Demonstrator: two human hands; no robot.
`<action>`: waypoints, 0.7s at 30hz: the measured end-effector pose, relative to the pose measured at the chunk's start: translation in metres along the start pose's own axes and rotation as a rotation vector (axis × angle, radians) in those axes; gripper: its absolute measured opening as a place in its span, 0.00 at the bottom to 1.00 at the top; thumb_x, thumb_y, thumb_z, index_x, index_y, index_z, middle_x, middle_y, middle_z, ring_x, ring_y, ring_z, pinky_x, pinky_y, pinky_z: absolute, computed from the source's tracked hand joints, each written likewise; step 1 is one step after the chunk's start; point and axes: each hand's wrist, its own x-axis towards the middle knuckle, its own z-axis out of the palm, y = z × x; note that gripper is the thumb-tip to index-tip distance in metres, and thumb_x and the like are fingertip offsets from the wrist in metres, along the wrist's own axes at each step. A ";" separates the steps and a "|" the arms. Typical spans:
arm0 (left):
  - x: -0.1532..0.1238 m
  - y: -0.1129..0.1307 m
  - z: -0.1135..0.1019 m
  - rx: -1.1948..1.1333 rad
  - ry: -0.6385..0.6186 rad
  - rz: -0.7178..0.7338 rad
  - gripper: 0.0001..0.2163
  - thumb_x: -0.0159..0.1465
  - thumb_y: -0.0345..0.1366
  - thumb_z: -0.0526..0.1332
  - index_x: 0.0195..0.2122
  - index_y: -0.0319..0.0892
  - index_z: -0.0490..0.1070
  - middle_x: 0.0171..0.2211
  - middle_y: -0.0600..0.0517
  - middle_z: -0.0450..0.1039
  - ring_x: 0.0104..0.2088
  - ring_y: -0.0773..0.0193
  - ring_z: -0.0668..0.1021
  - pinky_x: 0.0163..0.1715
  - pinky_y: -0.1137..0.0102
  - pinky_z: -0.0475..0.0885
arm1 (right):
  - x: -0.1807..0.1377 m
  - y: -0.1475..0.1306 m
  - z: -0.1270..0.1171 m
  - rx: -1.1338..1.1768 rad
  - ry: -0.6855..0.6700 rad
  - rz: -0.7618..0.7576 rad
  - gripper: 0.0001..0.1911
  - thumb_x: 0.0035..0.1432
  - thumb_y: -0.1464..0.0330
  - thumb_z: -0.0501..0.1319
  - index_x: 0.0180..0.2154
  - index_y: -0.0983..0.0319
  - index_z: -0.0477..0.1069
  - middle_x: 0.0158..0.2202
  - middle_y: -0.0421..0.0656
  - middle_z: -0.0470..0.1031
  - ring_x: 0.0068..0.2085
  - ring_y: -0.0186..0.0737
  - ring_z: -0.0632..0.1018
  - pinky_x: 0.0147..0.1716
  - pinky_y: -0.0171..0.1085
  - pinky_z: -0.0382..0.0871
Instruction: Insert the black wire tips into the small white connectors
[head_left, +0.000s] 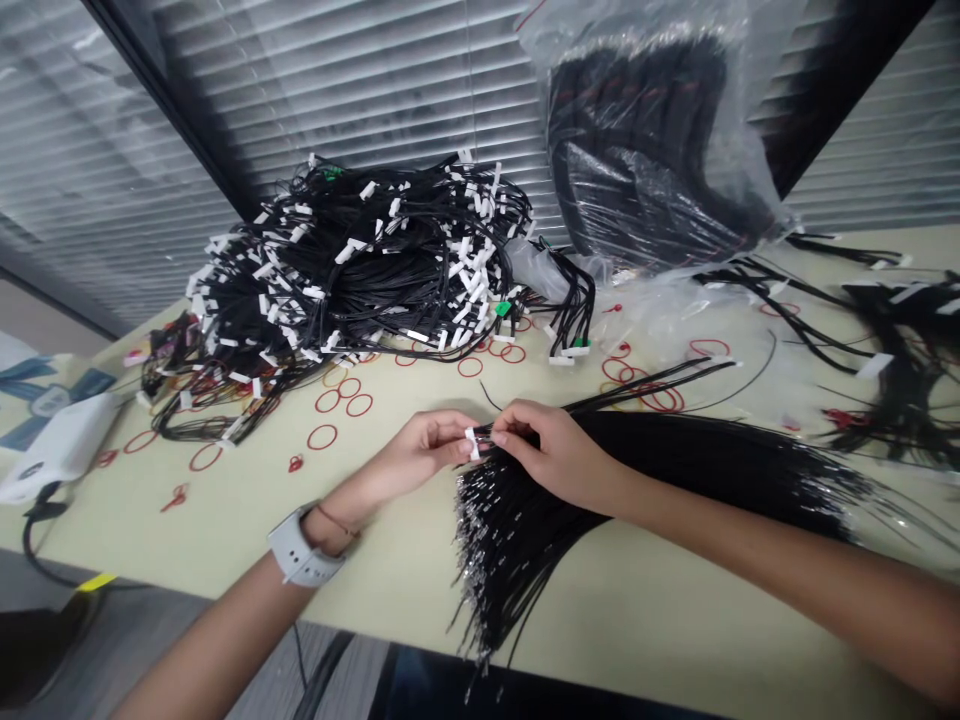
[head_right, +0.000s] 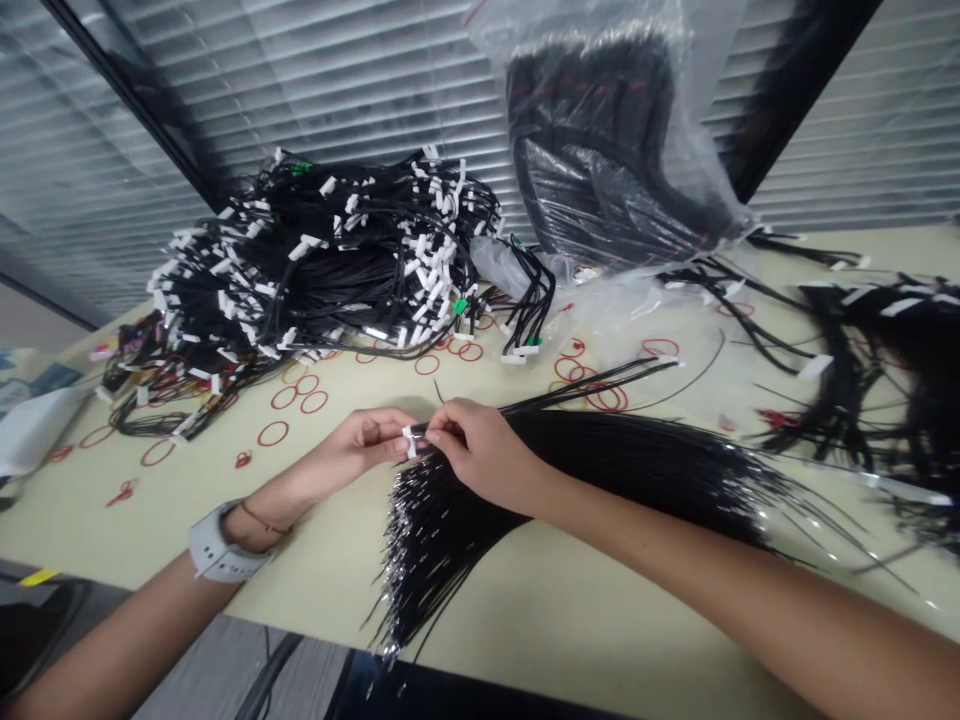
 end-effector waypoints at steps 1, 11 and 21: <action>0.000 0.000 0.000 -0.002 0.000 -0.004 0.05 0.56 0.25 0.62 0.34 0.36 0.72 0.29 0.52 0.73 0.30 0.70 0.74 0.33 0.74 0.69 | 0.000 0.000 0.000 0.009 0.003 0.007 0.05 0.55 0.72 0.55 0.28 0.63 0.66 0.26 0.39 0.70 0.28 0.31 0.69 0.29 0.32 0.61; 0.000 -0.001 -0.001 -0.007 -0.004 -0.001 0.05 0.56 0.26 0.62 0.34 0.36 0.72 0.29 0.52 0.74 0.29 0.70 0.74 0.32 0.74 0.68 | -0.002 -0.002 0.000 -0.052 0.050 -0.013 0.05 0.52 0.73 0.56 0.26 0.63 0.66 0.25 0.39 0.69 0.27 0.32 0.69 0.29 0.33 0.62; 0.000 0.000 -0.001 -0.006 -0.010 -0.013 0.05 0.56 0.26 0.63 0.34 0.36 0.72 0.29 0.53 0.73 0.30 0.70 0.74 0.34 0.73 0.68 | -0.003 -0.003 -0.001 -0.042 0.044 -0.030 0.05 0.52 0.73 0.56 0.25 0.64 0.66 0.25 0.39 0.68 0.27 0.32 0.68 0.29 0.33 0.61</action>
